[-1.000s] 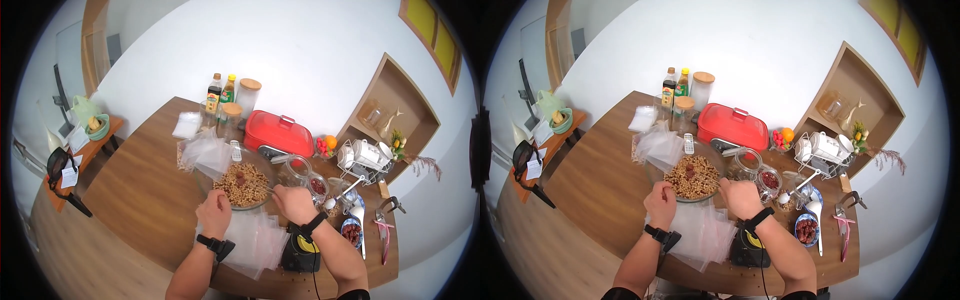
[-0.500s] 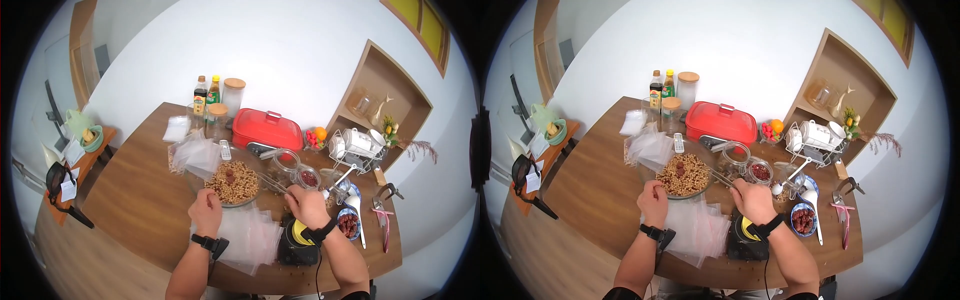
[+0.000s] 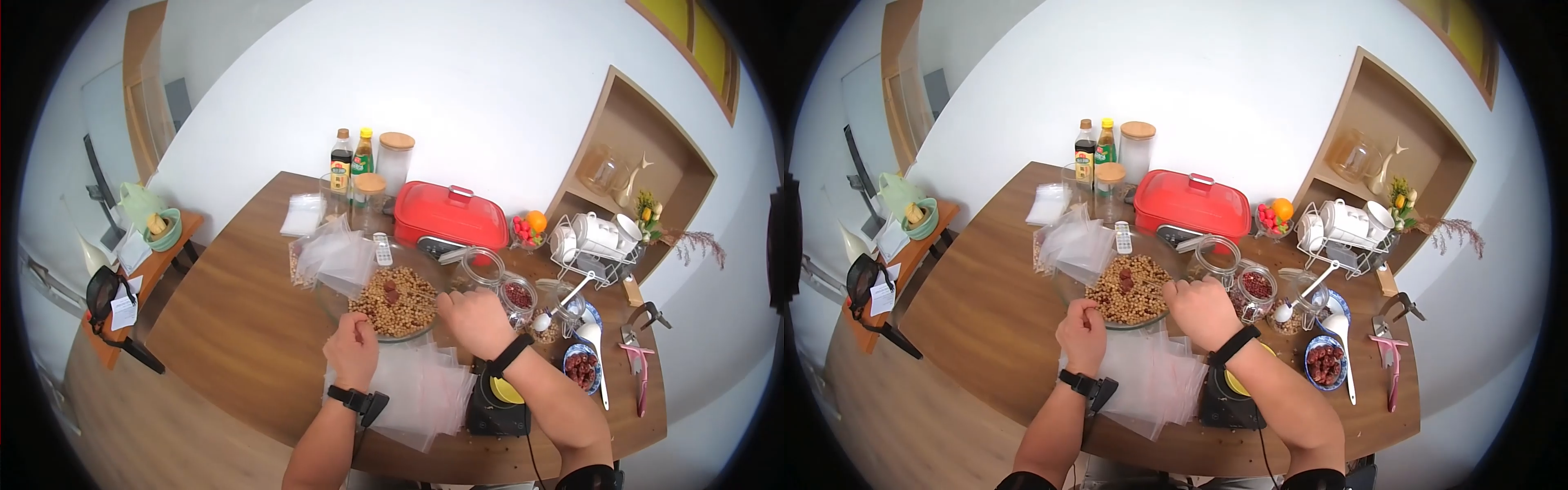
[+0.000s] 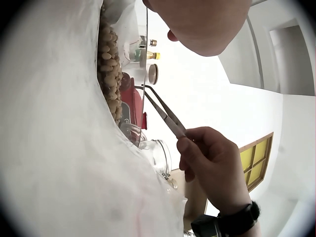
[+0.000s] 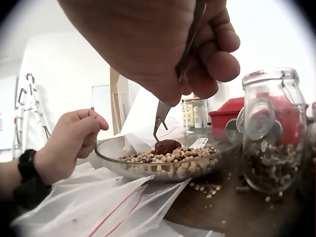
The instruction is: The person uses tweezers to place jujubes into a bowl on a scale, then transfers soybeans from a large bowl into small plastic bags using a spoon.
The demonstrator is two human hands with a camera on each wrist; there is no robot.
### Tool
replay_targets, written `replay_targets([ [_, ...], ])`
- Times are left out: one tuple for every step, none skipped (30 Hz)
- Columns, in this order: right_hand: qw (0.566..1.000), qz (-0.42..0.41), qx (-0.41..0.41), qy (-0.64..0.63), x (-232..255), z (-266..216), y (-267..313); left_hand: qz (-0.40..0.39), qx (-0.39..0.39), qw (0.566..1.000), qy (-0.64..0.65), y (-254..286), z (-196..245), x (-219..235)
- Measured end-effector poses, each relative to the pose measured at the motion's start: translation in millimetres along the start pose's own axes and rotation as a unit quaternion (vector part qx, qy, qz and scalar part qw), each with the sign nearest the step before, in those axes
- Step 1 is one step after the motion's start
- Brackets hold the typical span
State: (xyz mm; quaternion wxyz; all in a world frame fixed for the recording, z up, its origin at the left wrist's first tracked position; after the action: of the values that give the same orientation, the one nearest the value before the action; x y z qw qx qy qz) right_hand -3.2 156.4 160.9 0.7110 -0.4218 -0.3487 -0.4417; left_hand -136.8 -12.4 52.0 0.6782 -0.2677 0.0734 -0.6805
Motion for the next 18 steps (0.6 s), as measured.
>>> replay_targets([
  [1.0, -0.001, 0.01, 0.002, 0, 1, -6, 0.003, -0.004, 1.0, 0.002, 0, 1, 0],
  [1.0, -0.004, 0.019, 0.005, 0, 1, -10, 0.002, -0.003, 1.0, 0.005, 1, 1, 0],
  [1.0, -0.006, 0.028, 0.007, -1, 0, -14, 0.0, -0.002, 1.0, 0.008, 1, 1, 0],
  [0.999, -0.012, 0.03, 0.01, -2, -1, -18, -0.001, -0.001, 1.0, 0.011, 1, 1, 0],
  [0.999, -0.018, 0.032, 0.011, -2, -2, -21, -0.005, 0.001, 1.0, 0.012, 1, 2, 0],
  [0.999, -0.023, 0.034, 0.012, -4, -4, -24, -0.008, 0.002, 1.0, 0.012, 1, 2, 0],
  [0.999, -0.023, 0.042, 0.009, -6, -4, -25, -0.011, 0.003, 1.0, 0.011, 1, 2, 1],
  [0.999, -0.022, 0.049, 0.005, -8, -3, -25, -0.011, 0.004, 1.0, 0.013, 0, 3, 2],
  [0.998, -0.022, 0.056, 0.002, -9, -3, -25, -0.011, 0.005, 1.0, 0.015, 0, 5, 2],
  [0.998, -0.027, 0.053, -0.002, -11, -3, -26, -0.011, 0.005, 1.0, 0.017, 1, 5, 2],
  [0.998, -0.032, 0.05, -0.006, -13, -4, -26, -0.007, 0.004, 1.0, 0.019, 1, 5, 3],
  [0.998, -0.038, 0.045, -0.009, -13, -3, -25, -0.004, 0.003, 1.0, 0.022, 1, 5, 2],
  [0.998, -0.034, 0.044, -0.009, -13, -3, -26, -0.001, 0.001, 1.0, 0.026, 2, 6, 1],
  [0.999, -0.03, 0.041, -0.009, -12, -4, -28, -0.006, 0.002, 1.0, 0.023, 2, 5, -1],
  [0.999, -0.025, 0.039, -0.009, -11, -5, -30, -0.01, 0.003, 1.0, 0.02, 3, 2, -2],
  [0.999, -0.029, 0.033, -0.005, -13, -5, -31, -0.013, 0.003, 1.0, 0.016, 2, 0, -2],
  [0.999, -0.032, 0.028, -0.001, -17, -4, -32, -0.01, 0.001, 1.0, 0.012, 2, 1, -1],
  [0.999, -0.034, 0.023, 0.003, -21, -3, -33, -0.007, 0.0, 1.0, 0.008, 2, 3, 0],
])
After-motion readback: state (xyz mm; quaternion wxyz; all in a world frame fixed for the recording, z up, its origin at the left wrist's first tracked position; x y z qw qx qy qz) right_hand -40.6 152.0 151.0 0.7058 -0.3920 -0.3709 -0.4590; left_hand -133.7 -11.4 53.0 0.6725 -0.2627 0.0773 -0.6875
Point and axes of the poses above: each hand's wrist, its own y-axis away from the middle knuckle, its own x-axis out of the back of the hand, z = x × y, the point moved 7 cm from there along -y, towards the middle knuckle, and after that the axes turned 12 degrees about x, right-handed, at the moved point
